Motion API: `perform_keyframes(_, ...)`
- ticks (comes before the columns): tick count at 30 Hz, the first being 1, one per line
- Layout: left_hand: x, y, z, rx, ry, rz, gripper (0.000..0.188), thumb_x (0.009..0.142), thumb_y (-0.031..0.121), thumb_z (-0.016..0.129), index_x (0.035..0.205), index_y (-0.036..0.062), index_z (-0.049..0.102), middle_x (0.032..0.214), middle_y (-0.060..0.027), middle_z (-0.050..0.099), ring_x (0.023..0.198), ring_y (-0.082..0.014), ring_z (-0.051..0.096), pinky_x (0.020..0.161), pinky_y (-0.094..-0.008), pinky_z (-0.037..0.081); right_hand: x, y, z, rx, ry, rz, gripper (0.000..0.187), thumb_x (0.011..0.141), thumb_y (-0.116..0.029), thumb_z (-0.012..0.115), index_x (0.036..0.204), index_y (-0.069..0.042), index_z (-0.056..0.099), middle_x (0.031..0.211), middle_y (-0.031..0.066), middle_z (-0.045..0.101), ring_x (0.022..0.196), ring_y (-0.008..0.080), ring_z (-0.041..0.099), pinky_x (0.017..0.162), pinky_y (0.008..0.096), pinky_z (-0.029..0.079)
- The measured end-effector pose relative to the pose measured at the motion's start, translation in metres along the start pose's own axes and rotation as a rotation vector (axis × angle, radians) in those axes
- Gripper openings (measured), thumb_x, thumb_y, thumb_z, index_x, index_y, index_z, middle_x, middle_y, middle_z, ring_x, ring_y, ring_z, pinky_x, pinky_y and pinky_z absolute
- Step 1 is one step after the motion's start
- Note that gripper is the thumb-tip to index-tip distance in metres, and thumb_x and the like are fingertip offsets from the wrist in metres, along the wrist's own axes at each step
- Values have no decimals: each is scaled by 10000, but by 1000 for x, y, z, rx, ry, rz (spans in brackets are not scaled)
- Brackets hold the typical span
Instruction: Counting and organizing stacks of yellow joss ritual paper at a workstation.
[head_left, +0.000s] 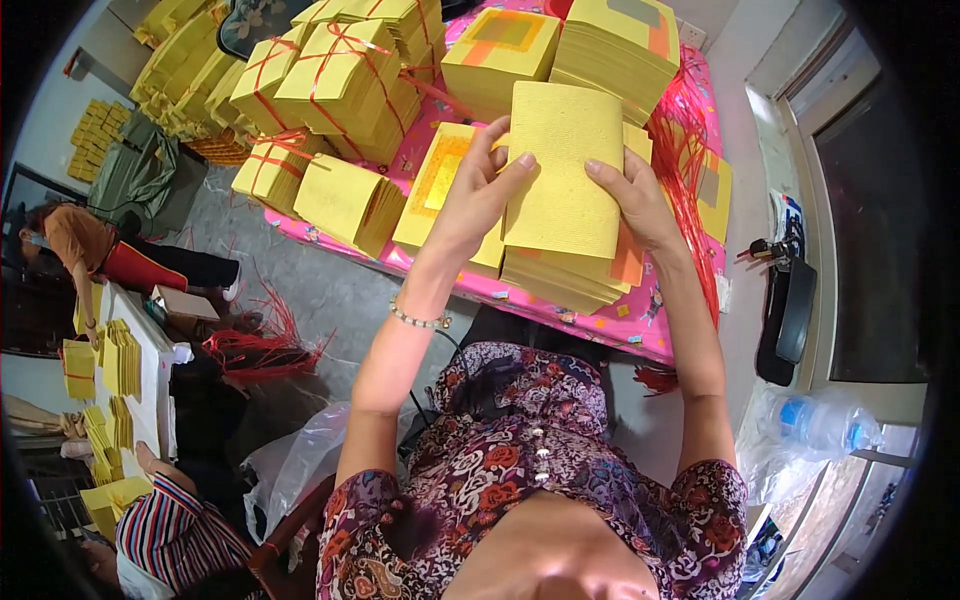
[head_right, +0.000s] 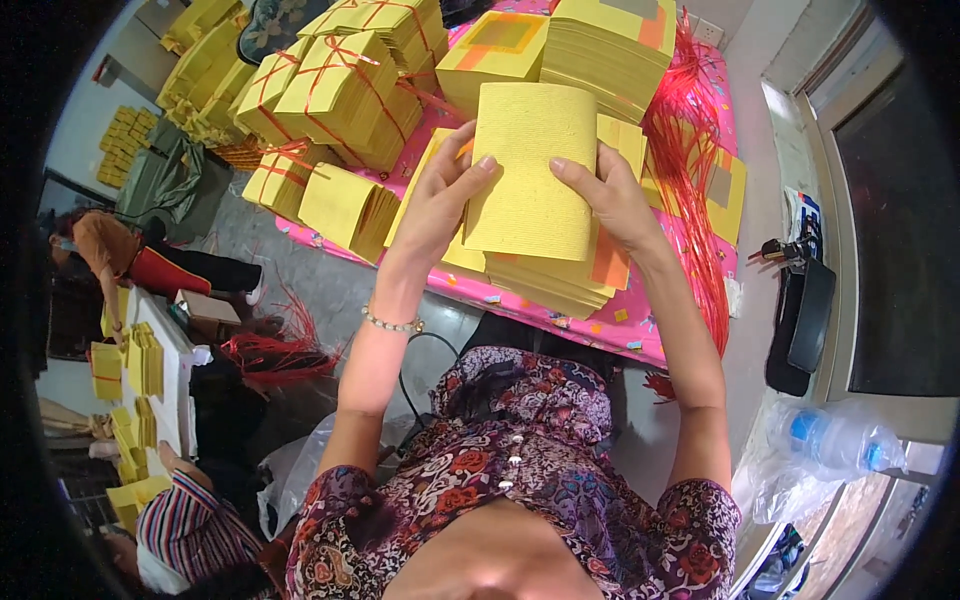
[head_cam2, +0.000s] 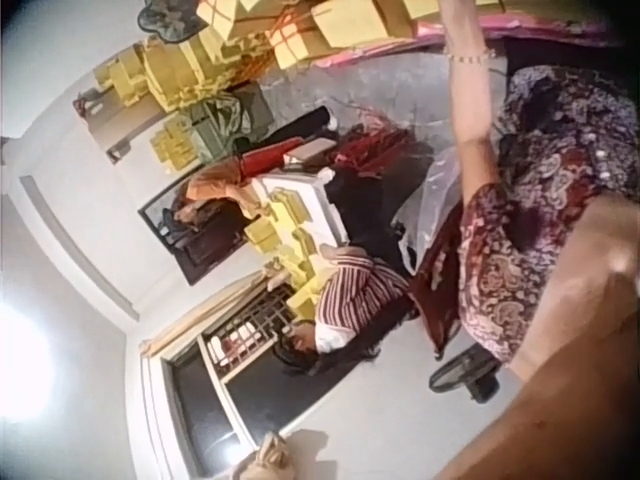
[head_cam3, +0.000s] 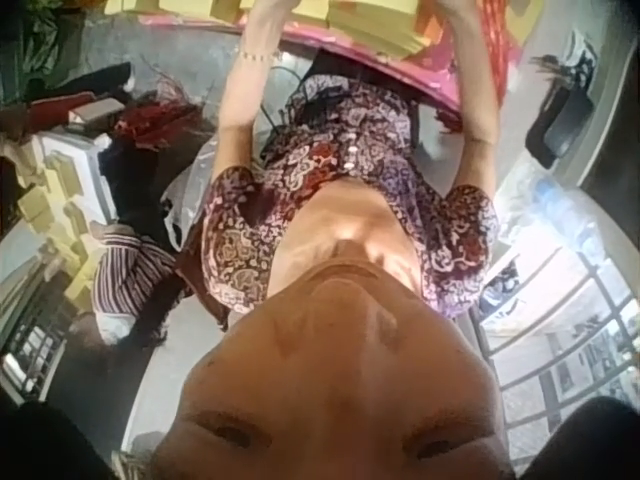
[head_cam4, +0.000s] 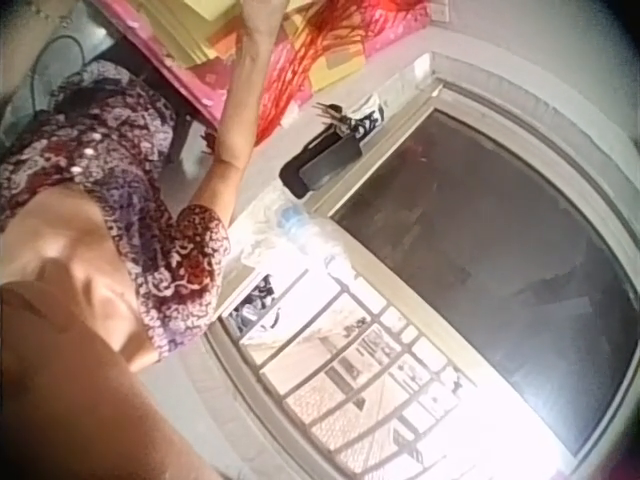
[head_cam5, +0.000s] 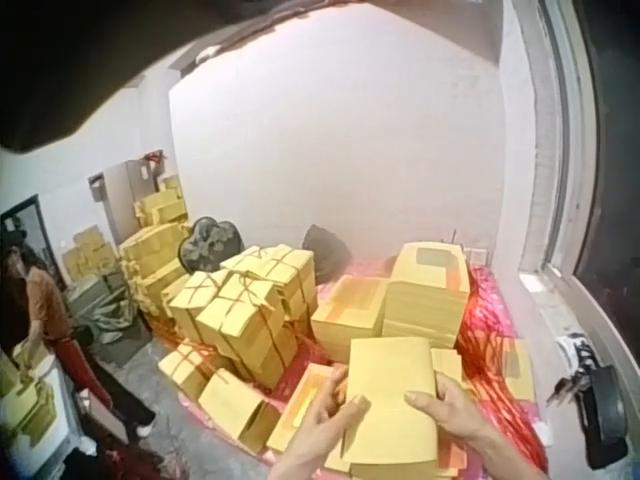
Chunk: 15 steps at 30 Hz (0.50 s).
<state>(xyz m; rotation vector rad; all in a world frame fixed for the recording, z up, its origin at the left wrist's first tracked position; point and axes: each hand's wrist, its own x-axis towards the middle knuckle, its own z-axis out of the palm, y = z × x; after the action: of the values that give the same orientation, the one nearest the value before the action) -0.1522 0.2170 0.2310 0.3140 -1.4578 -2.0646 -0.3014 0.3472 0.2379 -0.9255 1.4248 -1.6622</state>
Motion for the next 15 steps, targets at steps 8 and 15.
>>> perform_keyframes(8, 4, 2, -1, 16, -190, -63, 462, 956, 131, 470, 1374, -1, 329, 1280, -81, 507, 1156, -127, 490, 972, -281, 390, 0, 3, 1, -80, -2, -55, 401, 888, -157, 608, 1217, 29, 475, 1095, 81, 601, 982, 123, 572, 859, 275, 462)
perform_keyframes(15, -12, -4, 12, 42, -114, 110, 449, 935, 76, 502, 1345, -15, 343, 1262, -83, 502, 1161, -120, 461, 982, -273, 365, -16, 2, 6, -216, -15, -229, 588, 848, -132, 644, 1332, 1, 338, 1211, 94, 496, 1121, 168, 484, 948, 307, 409)
